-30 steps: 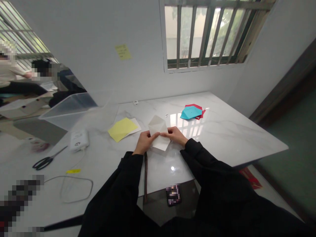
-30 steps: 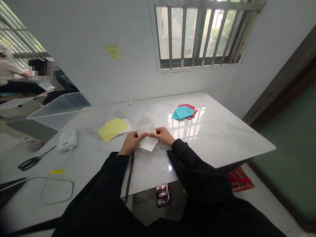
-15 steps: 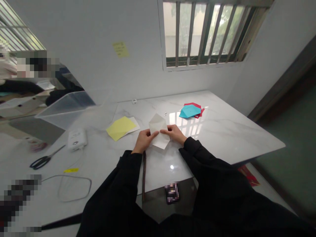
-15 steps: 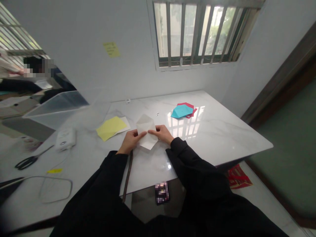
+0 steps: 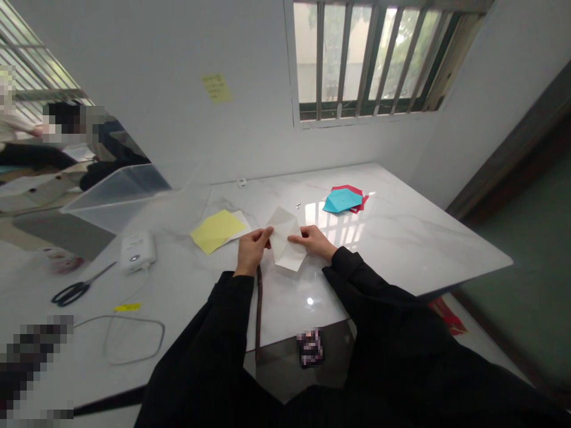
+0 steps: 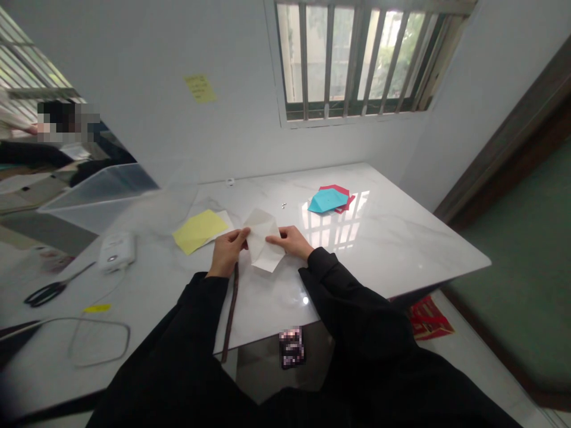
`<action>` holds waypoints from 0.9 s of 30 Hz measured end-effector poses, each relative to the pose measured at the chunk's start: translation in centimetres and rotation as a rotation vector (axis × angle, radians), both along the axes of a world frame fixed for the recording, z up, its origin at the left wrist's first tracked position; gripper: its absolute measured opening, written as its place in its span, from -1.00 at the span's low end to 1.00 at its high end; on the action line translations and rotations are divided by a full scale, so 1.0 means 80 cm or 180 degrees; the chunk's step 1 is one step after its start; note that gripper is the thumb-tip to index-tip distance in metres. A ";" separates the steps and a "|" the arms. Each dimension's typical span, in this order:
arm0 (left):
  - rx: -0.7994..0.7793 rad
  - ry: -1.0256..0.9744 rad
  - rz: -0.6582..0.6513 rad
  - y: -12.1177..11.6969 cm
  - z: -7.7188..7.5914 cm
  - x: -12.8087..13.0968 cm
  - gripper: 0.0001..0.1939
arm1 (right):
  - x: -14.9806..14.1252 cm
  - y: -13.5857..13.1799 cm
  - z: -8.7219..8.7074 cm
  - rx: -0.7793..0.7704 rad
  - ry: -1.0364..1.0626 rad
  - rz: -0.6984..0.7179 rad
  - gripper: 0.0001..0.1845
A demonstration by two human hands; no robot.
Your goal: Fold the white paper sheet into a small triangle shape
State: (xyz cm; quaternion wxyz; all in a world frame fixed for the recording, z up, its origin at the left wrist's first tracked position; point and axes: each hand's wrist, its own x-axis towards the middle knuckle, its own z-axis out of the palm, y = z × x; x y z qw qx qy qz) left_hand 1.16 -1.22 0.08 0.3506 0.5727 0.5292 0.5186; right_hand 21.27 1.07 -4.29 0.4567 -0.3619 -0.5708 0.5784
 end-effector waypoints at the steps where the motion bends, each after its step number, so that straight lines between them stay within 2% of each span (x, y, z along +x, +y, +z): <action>1: 0.0036 0.0025 -0.0007 0.001 -0.001 0.000 -0.63 | 0.000 0.000 0.000 0.0008 -0.0008 -0.0007 -0.57; 6: 0.0169 0.0086 -0.0127 0.003 -0.005 -0.001 -0.61 | -0.001 -0.001 0.001 0.0013 -0.0081 -0.0031 -0.59; 10: 0.0236 0.0049 -0.0104 -0.001 0.000 0.001 -0.58 | -0.002 -0.002 0.002 -0.0039 -0.0010 -0.0013 -0.61; 16: 0.0296 -0.0039 0.0090 -0.007 0.009 0.005 -0.69 | -0.001 -0.002 0.002 -0.0066 -0.0013 -0.0011 -0.62; 23: 0.0364 -0.0048 0.0031 -0.007 0.009 0.006 -0.64 | 0.000 -0.003 0.001 -0.0136 0.0041 0.0102 -0.58; 27: 0.0505 -0.0094 0.0014 -0.006 0.008 0.007 -0.69 | 0.000 0.000 -0.001 -0.0207 0.0140 -0.0040 -0.56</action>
